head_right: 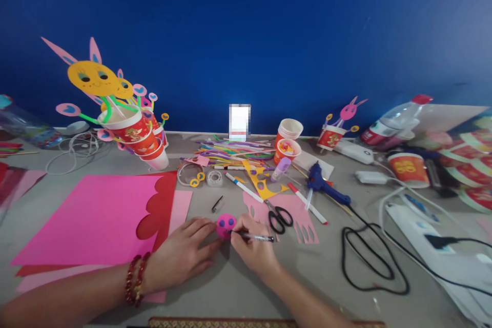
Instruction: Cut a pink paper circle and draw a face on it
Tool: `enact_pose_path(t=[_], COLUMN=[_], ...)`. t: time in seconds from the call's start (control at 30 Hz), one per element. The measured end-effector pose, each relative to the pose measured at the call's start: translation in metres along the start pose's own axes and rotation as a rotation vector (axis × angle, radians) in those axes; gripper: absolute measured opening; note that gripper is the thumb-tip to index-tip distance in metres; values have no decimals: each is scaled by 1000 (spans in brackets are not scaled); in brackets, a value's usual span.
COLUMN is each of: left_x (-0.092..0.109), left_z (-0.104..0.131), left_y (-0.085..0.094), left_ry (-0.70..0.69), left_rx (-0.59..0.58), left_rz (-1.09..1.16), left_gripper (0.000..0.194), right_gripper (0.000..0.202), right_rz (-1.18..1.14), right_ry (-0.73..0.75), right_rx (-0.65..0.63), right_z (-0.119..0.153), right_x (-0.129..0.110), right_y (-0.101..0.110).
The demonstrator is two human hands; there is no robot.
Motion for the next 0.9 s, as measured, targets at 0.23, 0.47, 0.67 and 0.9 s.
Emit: enact_pose_path(t=[0.23,0.47,0.67,0.9], left_x=[-2,-3,-3,-4], left_z=[-2,-2,-2,-2], left_y=[2,0,-1,-3], left_ry=[-9,4,7,12], left_rx=[-6,-28,-33,-29], left_rz=[3,14,9,10], left_gripper=[45,47,48,47], right_gripper=[18,16,16,16], right_rz=[42,63,97,113], right_ry=[41,36,37,50], right_rx=[22,-26,-49,-54], right_z=[1,-1,-1,-2], right_x=[2,3,4,3], right_y=[0,-2,-3,-3])
Point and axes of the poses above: each hand's wrist, its own z-axis away from the middle knuckle, its own y-axis out of the back of the hand, x = y × z, the point moved 3 cm from there along -z, towards the middle knuckle, and after that the axes turned 6 degrees about x, right-handed, at the moved point
